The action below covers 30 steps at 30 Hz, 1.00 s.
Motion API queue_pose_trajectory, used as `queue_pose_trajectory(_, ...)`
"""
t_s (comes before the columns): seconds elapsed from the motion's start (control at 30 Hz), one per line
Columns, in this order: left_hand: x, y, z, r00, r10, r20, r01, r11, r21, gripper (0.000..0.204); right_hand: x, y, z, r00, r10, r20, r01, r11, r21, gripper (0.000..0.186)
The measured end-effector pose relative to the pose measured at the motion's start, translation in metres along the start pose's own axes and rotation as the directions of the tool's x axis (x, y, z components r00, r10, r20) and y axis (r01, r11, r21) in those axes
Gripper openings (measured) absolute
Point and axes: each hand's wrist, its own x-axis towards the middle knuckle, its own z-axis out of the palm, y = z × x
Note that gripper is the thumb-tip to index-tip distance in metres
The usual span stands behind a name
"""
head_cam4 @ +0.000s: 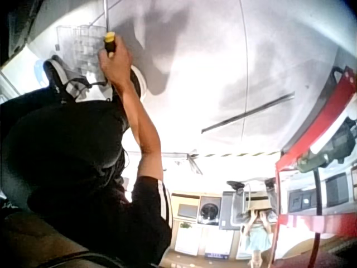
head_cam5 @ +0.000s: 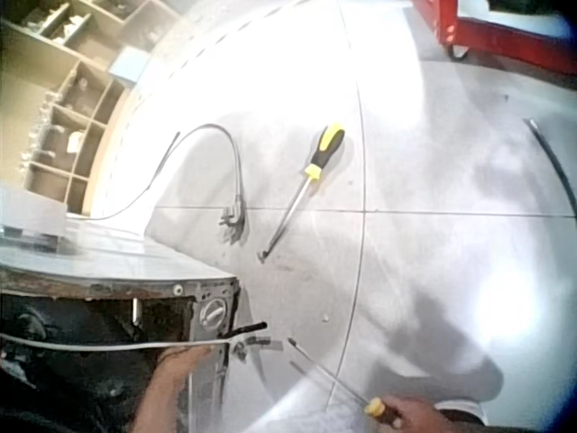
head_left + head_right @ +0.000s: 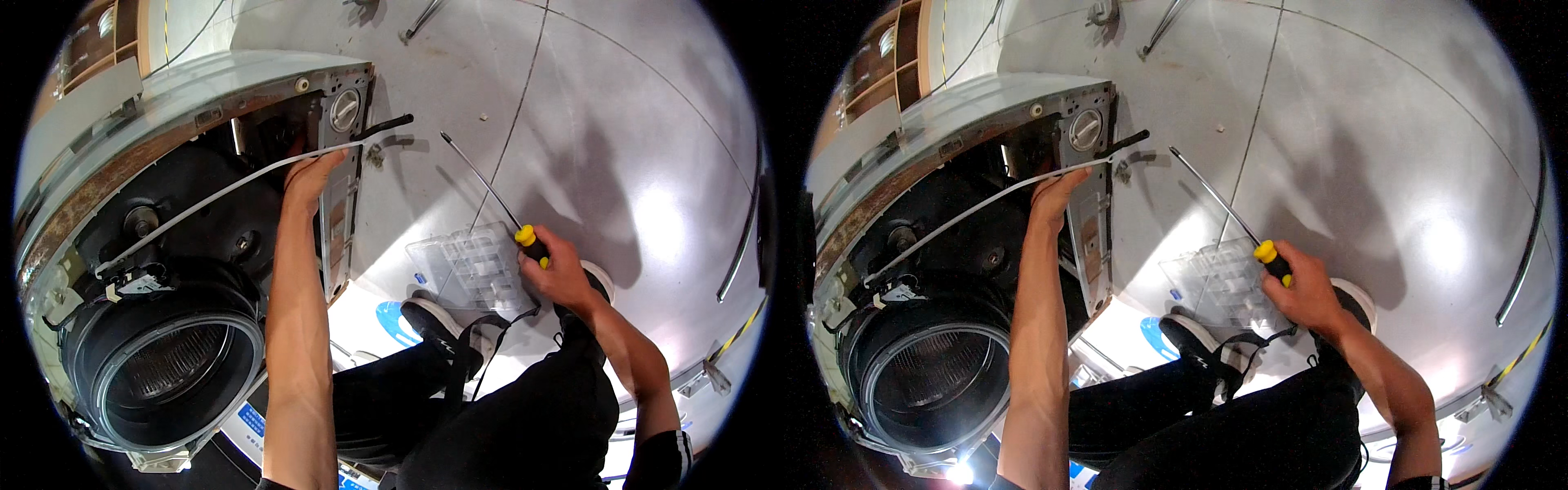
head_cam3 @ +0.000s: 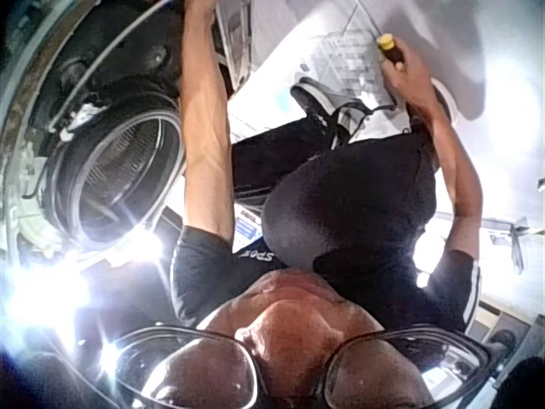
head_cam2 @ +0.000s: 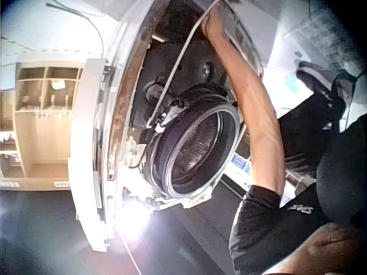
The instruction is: The person reaches into a plastic organizer box, takes out a screw, and uses a screwdriver to secure a component on the top edge of a washing machine.
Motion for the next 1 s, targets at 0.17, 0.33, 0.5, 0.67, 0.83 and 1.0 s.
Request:
queue_pose_trajectory(0.17,0.004,-0.007,-0.004,0.994,0.082,0.073,-0.078,0.995,-0.055,0.046,0.001,0.002,0.000,1.000,0.011,-0.008,-0.011,0.999,-0.030,0.021)
queue_pose_trajectory(0.33,0.000,0.001,-0.007,0.995,0.047,0.086,-0.050,0.998,0.035,0.046,0.003,0.007,0.002,1.000,-0.023,-0.020,0.022,0.998,-0.052,0.030)
queue_pose_trajectory(0.5,0.000,-0.002,-0.004,0.995,0.096,0.029,-0.098,0.994,0.052,0.039,0.002,0.007,0.002,0.999,-0.030,-0.020,0.028,0.995,-0.095,0.030)
queue_pose_trajectory(0.67,-0.011,0.009,-0.001,0.995,0.094,-0.024,-0.091,0.991,0.096,0.037,0.003,0.010,0.006,0.997,-0.056,-0.048,0.050,0.993,-0.111,0.031)
queue_pose_trajectory(0.83,-0.004,0.005,-0.006,0.993,0.111,0.037,-0.114,0.990,0.082,0.049,0.002,0.008,0.004,0.998,-0.050,-0.029,0.046,0.989,-0.141,0.032)
queue_pose_trajectory(1.0,-0.004,0.004,-0.004,0.996,0.091,-0.015,-0.088,0.989,0.116,0.045,0.002,0.002,0.003,1.000,0.003,-0.025,-0.007,0.988,-0.156,0.032)
